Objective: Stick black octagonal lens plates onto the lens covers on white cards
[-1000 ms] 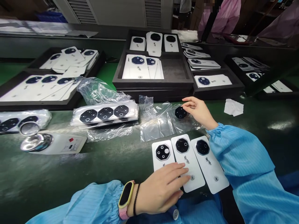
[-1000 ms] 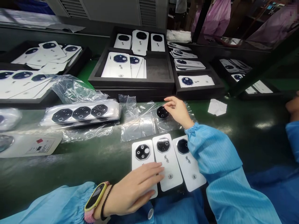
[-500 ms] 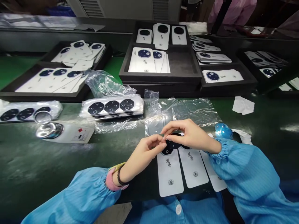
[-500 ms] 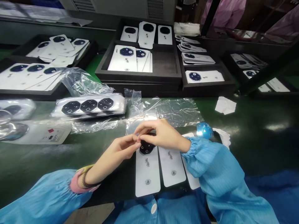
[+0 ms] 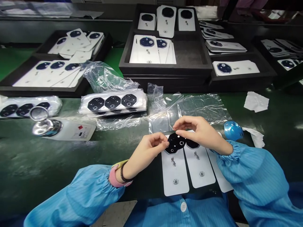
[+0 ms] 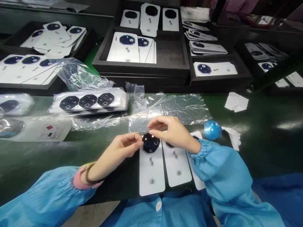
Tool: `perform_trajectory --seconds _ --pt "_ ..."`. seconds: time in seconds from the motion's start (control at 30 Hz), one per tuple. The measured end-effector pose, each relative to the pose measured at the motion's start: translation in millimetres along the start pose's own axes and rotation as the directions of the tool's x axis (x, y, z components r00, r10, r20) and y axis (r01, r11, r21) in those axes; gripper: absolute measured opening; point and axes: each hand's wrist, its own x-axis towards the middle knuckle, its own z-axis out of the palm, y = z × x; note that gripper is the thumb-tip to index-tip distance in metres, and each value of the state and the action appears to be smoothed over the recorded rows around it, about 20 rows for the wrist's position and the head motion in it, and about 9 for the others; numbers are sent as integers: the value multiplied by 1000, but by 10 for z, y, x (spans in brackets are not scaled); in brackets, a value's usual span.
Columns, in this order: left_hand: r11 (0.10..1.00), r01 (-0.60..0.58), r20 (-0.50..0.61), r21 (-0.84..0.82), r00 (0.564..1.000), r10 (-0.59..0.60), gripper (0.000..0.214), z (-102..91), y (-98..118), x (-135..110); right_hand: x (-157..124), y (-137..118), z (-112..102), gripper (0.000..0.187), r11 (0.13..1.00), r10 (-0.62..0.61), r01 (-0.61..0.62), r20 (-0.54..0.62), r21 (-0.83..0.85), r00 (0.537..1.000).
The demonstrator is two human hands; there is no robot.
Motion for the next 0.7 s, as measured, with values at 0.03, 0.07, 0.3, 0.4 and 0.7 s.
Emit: perform_trajectory --seconds 0.03,0.07,0.3,0.4,0.7 --pt "1000 1 0 3 1000 -1 23 2 -4 2 -5 19 -10 3 1000 12 -12 1 7 1000" --pt "1000 0 1 7 1000 0 22 4 -8 5 -9 36 -16 3 1000 23 -23 -2 13 1000" --pt "947 -138 -38 290 987 155 20 -28 -100 20 -8 130 -7 1 999 36 -35 -35 35 999" --pt "649 -359 -74 671 838 541 16 -40 -178 -8 -1 177 3 2 998 49 -47 -46 40 998" --pt "-126 -596 481 793 486 730 18 180 -498 -305 21 241 139 15 996 77 -78 -24 -37 997"
